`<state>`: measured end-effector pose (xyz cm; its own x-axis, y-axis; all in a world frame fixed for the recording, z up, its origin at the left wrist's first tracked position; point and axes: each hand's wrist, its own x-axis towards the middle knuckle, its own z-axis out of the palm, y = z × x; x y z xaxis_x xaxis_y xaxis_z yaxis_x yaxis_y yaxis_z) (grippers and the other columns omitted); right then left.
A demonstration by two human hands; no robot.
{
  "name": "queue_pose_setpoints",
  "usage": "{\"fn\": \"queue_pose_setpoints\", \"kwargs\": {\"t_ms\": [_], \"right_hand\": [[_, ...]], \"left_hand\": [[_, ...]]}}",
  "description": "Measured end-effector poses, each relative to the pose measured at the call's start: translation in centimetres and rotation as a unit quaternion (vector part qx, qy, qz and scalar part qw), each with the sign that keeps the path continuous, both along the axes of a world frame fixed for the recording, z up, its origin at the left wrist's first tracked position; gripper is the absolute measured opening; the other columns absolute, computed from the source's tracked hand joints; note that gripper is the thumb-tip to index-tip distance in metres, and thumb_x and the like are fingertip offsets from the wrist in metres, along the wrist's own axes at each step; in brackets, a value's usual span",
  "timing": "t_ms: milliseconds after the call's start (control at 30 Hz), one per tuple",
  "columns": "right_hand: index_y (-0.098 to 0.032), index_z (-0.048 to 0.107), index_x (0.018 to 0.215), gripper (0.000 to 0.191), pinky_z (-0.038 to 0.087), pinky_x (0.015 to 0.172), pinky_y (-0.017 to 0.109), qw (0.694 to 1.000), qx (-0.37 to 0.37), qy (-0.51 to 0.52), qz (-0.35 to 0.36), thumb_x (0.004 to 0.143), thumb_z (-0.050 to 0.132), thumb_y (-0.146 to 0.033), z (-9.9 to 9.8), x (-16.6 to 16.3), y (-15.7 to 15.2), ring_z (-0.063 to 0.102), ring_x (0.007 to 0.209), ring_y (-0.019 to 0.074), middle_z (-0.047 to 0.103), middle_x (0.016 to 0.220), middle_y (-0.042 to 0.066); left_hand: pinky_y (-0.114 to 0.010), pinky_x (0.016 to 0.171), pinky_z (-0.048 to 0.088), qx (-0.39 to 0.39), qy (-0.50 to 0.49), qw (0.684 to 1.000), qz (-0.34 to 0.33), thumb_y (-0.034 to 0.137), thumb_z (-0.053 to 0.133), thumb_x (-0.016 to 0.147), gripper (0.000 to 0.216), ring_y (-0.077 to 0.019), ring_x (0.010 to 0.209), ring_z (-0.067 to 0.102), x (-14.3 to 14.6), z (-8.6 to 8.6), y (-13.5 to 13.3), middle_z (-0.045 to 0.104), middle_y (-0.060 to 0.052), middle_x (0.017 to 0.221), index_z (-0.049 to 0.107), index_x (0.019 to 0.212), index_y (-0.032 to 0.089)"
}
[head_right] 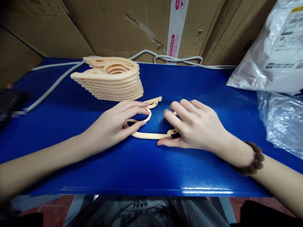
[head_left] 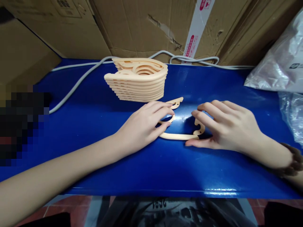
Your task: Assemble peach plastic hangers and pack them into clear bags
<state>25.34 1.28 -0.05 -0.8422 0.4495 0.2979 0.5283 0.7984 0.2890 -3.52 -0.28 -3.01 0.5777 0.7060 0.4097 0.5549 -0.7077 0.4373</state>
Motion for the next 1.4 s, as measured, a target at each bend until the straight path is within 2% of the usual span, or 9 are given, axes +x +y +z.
{"fn": "queue_pose_setpoints", "kwargs": {"t_ms": [100, 233, 333, 433, 833, 967, 1133, 1267, 1400], "right_hand": [[-0.018, 0.073, 0.102, 0.059, 0.046, 0.075, 0.038, 1.000, -0.001, -0.014, -0.006, 0.109, 0.052, -0.072, 0.2, -0.1, -0.7, 0.067, 0.082, 0.0229, 0.078, 0.103, 0.013], [-0.016, 0.072, 0.094, 0.037, 0.053, 0.077, 0.037, 0.993, -0.032, 0.027, 0.110, 0.114, 0.059, -0.045, 0.0, -1.1, -2.2, 0.070, 0.083, 0.0216, 0.079, 0.099, 0.012], [-0.015, 0.073, 0.101, 0.023, 0.058, 0.084, 0.034, 0.975, -0.106, 0.059, 0.187, 0.114, 0.058, -0.026, -0.2, -2.0, -3.5, 0.073, 0.095, 0.0204, 0.080, 0.106, 0.011], [-0.013, 0.072, 0.115, 0.026, 0.060, 0.087, 0.032, 0.956, -0.174, 0.073, 0.227, 0.116, 0.047, -0.018, -0.2, -2.5, -4.2, 0.074, 0.102, 0.0191, 0.080, 0.113, 0.011], [-0.021, 0.066, 0.123, 0.026, 0.056, 0.085, 0.038, 0.977, -0.139, 0.129, 0.093, 0.106, 0.052, -0.007, -1.5, -0.3, 1.4, 0.073, 0.102, 0.0239, 0.080, 0.116, 0.010], [-0.021, 0.067, 0.121, 0.016, 0.057, 0.084, 0.036, 0.975, -0.135, 0.173, 0.032, 0.108, 0.060, -0.014, -1.3, -0.5, 0.7, 0.075, 0.099, 0.0236, 0.079, 0.116, 0.011], [-0.018, 0.067, 0.119, 0.016, 0.052, 0.074, 0.030, 0.970, -0.167, 0.178, 0.020, 0.115, 0.054, -0.027, -1.1, -0.7, 0.2, 0.073, 0.080, 0.0186, 0.080, 0.097, 0.005], [-0.014, 0.070, 0.116, 0.033, 0.049, 0.076, 0.033, 0.978, -0.142, 0.150, 0.021, 0.117, 0.050, -0.040, -1.2, -0.9, 0.4, 0.070, 0.083, 0.0206, 0.078, 0.099, 0.010], [-0.009, 0.070, 0.129, 0.071, 0.047, 0.081, 0.038, 0.990, -0.092, 0.104, 0.035, 0.110, 0.047, -0.073, -1.5, -0.9, 0.4, 0.067, 0.092, 0.0276, 0.075, 0.106, 0.016]], "left_hand": [[-0.042, 0.115, 0.055, 0.009, 0.017, 1.000, 0.015, 0.018, 0.064, 0.110, 0.019, -0.0292, 0.137, 0.072, 0.0, 0.0, -0.2, 0.080, -0.012, 0.140, 0.075, 0.125, 0.012], [-0.037, 0.107, 0.059, -0.001, -0.011, 0.998, 0.069, 0.020, 0.071, 0.107, 0.023, -0.0260, 0.131, 0.076, -0.2, 0.1, -0.4, 0.080, -0.009, 0.139, 0.075, 0.129, 0.016], [-0.033, 0.099, 0.061, 0.003, -0.004, 0.996, 0.091, 0.023, 0.074, 0.106, 0.020, -0.0242, 0.126, 0.078, -0.2, 0.2, -0.6, 0.083, -0.004, 0.134, 0.076, 0.126, 0.020], [-0.031, 0.095, 0.061, 0.010, 0.009, 0.996, 0.090, 0.023, 0.074, 0.107, 0.018, -0.0234, 0.123, 0.079, -0.1, 0.3, -0.8, 0.084, -0.003, 0.131, 0.075, 0.124, 0.020], [-0.033, 0.097, 0.060, 0.016, -0.013, 0.996, 0.085, 0.002, 0.048, 0.107, 0.037, -0.0231, 0.125, 0.073, -0.5, 0.1, -0.1, 0.081, -0.004, 0.133, 0.078, 0.118, 0.019], [-0.034, 0.100, 0.060, 0.012, -0.020, 0.996, 0.083, -0.001, 0.047, 0.106, 0.040, -0.0224, 0.126, 0.070, -0.6, -0.1, 0.0, 0.079, -0.004, 0.133, 0.078, 0.118, 0.020], [-0.035, 0.102, 0.061, 0.019, -0.006, 0.997, 0.076, 0.002, 0.051, 0.108, 0.036, -0.0234, 0.128, 0.068, -0.5, -0.3, 0.3, 0.076, -0.005, 0.137, 0.076, 0.127, 0.020], [-0.036, 0.105, 0.060, 0.037, 0.001, 0.997, 0.067, 0.011, 0.057, 0.111, 0.027, -0.0240, 0.126, 0.068, -0.4, -0.4, 0.3, 0.075, -0.007, 0.138, 0.073, 0.133, 0.018], [-0.038, 0.110, 0.059, 0.038, 0.003, 0.998, 0.053, 0.009, 0.062, 0.108, 0.031, -0.0255, 0.130, 0.066, -0.5, -0.4, 0.5, 0.073, -0.009, 0.142, 0.070, 0.137, 0.017]]}}
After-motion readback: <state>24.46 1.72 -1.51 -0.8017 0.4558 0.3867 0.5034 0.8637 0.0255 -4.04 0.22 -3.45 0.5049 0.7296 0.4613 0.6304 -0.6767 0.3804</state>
